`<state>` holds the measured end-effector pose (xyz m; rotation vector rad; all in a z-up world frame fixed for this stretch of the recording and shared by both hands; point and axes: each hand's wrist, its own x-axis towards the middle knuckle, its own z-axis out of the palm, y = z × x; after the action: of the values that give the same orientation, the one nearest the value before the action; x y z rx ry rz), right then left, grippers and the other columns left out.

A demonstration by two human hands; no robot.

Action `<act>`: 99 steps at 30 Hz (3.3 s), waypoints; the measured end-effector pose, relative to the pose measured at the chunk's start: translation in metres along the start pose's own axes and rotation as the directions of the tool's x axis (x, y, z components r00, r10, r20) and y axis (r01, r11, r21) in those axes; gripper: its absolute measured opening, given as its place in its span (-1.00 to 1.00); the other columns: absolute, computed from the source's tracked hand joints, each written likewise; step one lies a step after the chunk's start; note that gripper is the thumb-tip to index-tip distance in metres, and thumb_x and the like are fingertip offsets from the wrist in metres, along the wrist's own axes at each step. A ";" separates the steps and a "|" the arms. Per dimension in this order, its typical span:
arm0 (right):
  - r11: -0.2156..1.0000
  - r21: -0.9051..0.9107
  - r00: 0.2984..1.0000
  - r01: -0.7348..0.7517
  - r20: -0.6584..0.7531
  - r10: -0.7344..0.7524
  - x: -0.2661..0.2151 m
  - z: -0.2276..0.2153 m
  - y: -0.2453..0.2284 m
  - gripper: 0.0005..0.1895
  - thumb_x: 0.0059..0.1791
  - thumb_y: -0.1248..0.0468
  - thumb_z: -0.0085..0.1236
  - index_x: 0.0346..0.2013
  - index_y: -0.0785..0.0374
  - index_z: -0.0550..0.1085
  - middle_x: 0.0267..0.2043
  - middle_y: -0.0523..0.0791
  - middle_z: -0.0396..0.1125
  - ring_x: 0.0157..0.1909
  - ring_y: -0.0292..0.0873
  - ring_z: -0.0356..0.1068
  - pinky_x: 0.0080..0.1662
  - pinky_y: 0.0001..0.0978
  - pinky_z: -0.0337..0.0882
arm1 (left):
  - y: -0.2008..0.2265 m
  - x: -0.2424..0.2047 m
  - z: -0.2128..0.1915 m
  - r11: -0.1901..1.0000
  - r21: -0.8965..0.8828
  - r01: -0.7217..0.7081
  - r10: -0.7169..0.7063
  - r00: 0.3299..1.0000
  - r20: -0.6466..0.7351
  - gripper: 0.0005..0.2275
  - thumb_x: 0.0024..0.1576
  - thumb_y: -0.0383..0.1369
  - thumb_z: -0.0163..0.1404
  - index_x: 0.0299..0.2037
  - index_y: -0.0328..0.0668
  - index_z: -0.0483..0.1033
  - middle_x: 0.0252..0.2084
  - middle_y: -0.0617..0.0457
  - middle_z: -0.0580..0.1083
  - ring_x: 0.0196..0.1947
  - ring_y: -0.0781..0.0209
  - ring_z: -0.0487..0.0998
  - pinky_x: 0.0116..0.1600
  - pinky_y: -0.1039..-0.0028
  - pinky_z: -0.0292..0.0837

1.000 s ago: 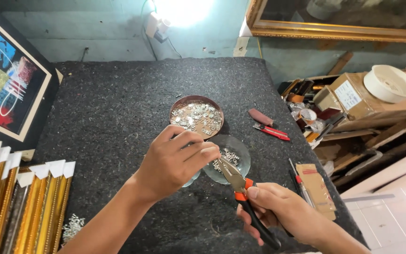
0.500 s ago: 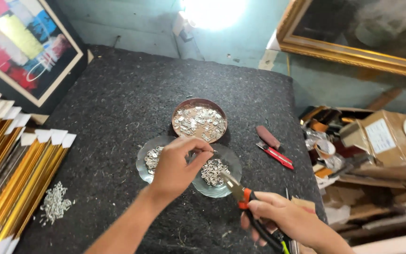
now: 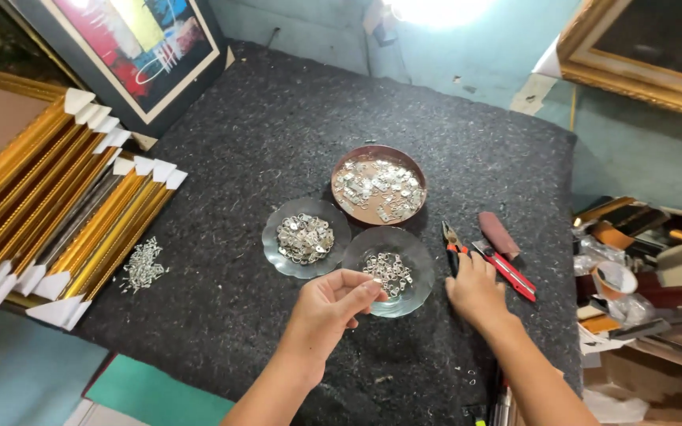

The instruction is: Sorting, inspecting, and assembling small metal frame hardware components using hands and pliers.

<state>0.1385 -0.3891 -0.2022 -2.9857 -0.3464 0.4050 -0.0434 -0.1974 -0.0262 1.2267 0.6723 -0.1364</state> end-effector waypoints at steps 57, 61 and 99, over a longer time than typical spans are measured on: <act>0.822 -0.218 0.752 0.526 -0.333 -0.569 0.141 -0.023 -0.159 -0.89 -0.26 0.07 0.15 -0.45 -0.23 0.46 -0.39 -0.31 0.28 -0.29 -0.10 0.19 -0.44 -0.17 0.04 | 0.030 0.188 -0.085 0.937 0.348 -0.002 0.031 0.997 -0.076 -0.83 -0.03 -0.34 -0.06 -0.34 -0.07 0.60 -0.38 0.17 0.60 -0.34 0.48 0.54 -0.24 0.67 0.37; 0.814 -0.289 0.718 0.504 -0.384 -0.581 0.151 -0.017 -0.158 -0.91 -0.25 0.05 0.11 -0.59 -0.11 0.43 -0.46 -0.33 0.28 -0.36 -0.14 0.19 -0.48 -0.20 0.06 | 0.042 0.196 -0.079 0.924 0.382 0.034 -0.006 0.997 -0.075 -0.83 -0.03 -0.31 -0.07 -0.35 -0.04 0.60 -0.36 0.19 0.60 -0.34 0.50 0.52 -0.29 0.66 0.36; 0.715 0.697 0.992 0.054 -0.117 0.039 0.106 -0.054 -0.134 -0.80 -0.20 0.26 0.06 -0.33 -0.05 0.54 -0.50 -0.17 0.42 -0.48 -0.24 0.37 -0.35 -0.41 0.37 | 0.003 0.354 -0.026 -0.376 0.833 -0.406 0.415 0.730 0.543 -0.89 -0.20 -0.50 -0.10 -0.66 -0.05 0.46 -0.66 0.11 0.38 -0.52 0.07 0.40 -0.33 0.18 0.01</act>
<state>0.2250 -0.2386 -0.1582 -2.2361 -0.1389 0.2635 0.2308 -0.0833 -0.2200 3.0733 -0.2436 0.0524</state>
